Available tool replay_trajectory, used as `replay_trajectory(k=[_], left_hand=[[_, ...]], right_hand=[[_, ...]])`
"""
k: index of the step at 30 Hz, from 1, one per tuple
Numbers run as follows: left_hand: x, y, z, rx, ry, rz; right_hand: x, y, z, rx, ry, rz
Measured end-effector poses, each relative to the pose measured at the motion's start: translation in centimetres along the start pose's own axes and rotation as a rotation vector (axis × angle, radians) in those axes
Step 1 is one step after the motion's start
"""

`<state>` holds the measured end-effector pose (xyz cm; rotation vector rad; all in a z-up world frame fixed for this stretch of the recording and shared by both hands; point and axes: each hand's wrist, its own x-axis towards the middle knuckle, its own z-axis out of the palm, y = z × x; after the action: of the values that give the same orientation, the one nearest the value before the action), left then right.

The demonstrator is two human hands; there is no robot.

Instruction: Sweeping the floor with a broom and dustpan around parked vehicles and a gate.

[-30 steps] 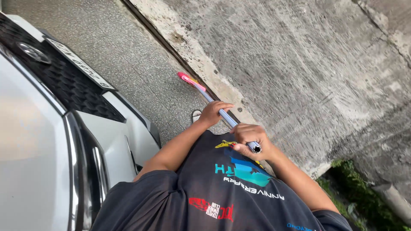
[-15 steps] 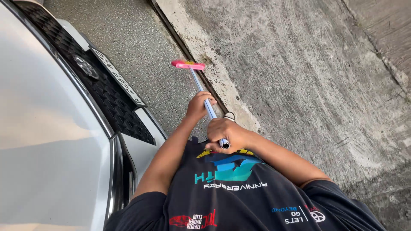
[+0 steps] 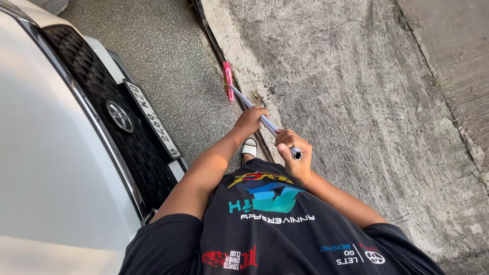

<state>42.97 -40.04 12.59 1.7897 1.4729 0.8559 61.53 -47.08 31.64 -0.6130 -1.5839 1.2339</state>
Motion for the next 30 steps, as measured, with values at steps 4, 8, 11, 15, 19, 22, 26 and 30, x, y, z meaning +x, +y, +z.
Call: replay_trajectory(k=[4, 8, 11, 15, 19, 22, 26, 30], left_hand=[[5.5, -3.7, -2.5, 0.114, -0.046, 0.103], [10.1, -7.1, -4.8, 0.166, -0.024, 0.021], [14.6, -11.1, -6.4, 0.174, -0.004, 0.15], [20.3, -15.5, -9.2, 0.154, -0.016, 0.207], [26.6, -20.1, -13.4, 0.308, -0.135, 0.113], [29.8, -24.8, -16.6, 0.385, -0.225, 0.04], [31.9, -30.7, -16.9, 0.45, -0.368, 0.003], [29.3, -32.3, -16.0, 0.356, -0.433, -0.009]], right_hand=[[4.6, 3.9, -0.1, -0.114, -0.047, 0.002], [8.8, 7.2, 1.4, -0.201, -0.09, -0.031], [11.7, 10.5, 2.5, -0.187, -0.004, -0.002], [16.4, 15.2, 4.8, -0.208, 0.148, -0.057], [22.1, 19.8, 8.9, -0.264, 0.309, -0.096], [27.0, 24.0, 11.4, -0.281, 0.324, -0.023], [30.4, 32.1, 12.5, -0.288, 0.318, 0.134], [30.1, 34.4, 12.1, -0.317, 0.236, 0.25]])
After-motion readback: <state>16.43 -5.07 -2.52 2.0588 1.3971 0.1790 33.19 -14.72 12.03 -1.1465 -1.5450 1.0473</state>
